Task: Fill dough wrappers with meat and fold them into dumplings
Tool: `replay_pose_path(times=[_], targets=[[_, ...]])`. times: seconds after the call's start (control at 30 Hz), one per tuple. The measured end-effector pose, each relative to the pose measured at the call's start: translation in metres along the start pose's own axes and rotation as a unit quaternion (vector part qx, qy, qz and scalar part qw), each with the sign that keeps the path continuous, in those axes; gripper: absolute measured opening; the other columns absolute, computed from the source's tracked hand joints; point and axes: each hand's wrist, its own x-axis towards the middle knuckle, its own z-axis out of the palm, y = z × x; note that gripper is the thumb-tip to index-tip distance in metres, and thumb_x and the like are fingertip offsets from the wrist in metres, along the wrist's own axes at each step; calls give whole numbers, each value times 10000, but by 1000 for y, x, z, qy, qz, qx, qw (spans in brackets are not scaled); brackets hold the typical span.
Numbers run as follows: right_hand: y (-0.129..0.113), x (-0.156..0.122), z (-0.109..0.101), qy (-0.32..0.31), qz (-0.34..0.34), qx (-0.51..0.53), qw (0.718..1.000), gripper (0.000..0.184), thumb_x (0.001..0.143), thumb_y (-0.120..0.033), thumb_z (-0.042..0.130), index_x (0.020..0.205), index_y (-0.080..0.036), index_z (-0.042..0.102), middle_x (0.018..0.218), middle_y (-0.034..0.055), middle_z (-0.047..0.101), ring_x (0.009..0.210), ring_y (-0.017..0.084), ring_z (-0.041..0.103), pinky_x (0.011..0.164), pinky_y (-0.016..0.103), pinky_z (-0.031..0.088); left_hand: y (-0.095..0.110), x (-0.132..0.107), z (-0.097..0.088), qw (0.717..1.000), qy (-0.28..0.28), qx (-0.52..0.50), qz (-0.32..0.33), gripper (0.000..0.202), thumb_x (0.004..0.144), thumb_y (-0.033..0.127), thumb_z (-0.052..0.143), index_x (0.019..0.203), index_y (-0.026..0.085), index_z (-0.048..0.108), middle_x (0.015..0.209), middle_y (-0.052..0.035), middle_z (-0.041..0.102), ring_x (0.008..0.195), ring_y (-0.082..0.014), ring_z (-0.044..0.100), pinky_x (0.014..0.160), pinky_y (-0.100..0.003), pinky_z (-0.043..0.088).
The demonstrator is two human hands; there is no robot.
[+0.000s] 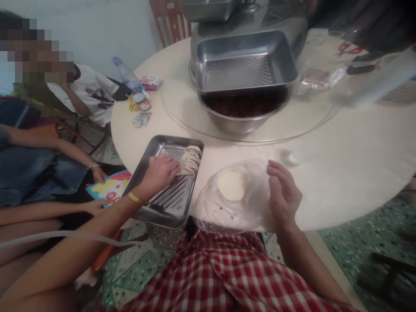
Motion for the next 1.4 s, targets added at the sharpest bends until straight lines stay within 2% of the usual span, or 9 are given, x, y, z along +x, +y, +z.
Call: replay_pose_path(times=[0.1,0.23,0.43,0.53,0.77,1.0,1.23,1.4], targets=[[0,0,0,-2,1,-1,1000,245,907,-171,556,1088,-251,700,1198,55,682,1137,195,628,985,436,500,-1,-1,-3,1000,-3,3,8,307,933,334,454,910,180,719,890,-99,693,898,-284,561,734,-398,338],[-1,0,0,-3,2,3,1000,245,907,-167,556,1083,-254,703,1195,50,684,1133,189,629,987,424,498,-5,-2,-4,998,-34,-47,-40,291,908,364,498,973,191,722,938,-95,707,961,-298,566,779,-409,347],[1,0,1,-6,3,0,1000,248,908,-168,556,1090,-255,700,1202,54,680,1140,192,626,991,427,494,-7,3,1,992,-70,-90,-59,222,866,319,540,791,182,698,820,-53,712,840,-223,595,784,-362,377],[1,0,1,-6,0,3,1000,249,907,-167,556,1090,-256,700,1197,55,682,1136,190,627,983,423,499,-4,5,2,991,-69,-94,-69,227,860,314,524,773,182,687,837,-64,715,852,-232,587,787,-369,382],[1,-1,0,-13,2,7,1000,255,905,-165,559,1098,-257,697,1205,56,677,1149,190,621,998,423,491,-6,0,-5,985,-95,-107,-97,274,858,325,475,942,211,710,992,-71,727,1004,-265,593,879,-414,369],[3,-1,1,-7,0,5,1000,248,905,-170,560,1094,-252,698,1196,63,680,1143,199,624,990,442,494,-7,7,-4,977,-137,-117,-114,234,811,373,526,752,197,669,751,-31,686,782,-210,608,761,-350,392],[5,-2,1,-9,3,-1,1000,240,904,-199,559,1093,-250,698,1203,63,679,1147,214,624,996,468,497,-5,3,1,981,-114,-102,-120,245,817,391,526,727,204,656,763,-41,697,832,-236,607,743,-351,379],[4,-1,1,-6,4,-5,1000,224,906,-207,557,1074,-239,702,1191,69,684,1142,215,628,985,467,506,-10,1,-7,987,-77,-90,-112,252,800,431,594,910,220,677,750,-23,673,814,-243,601,715,-352,370]])
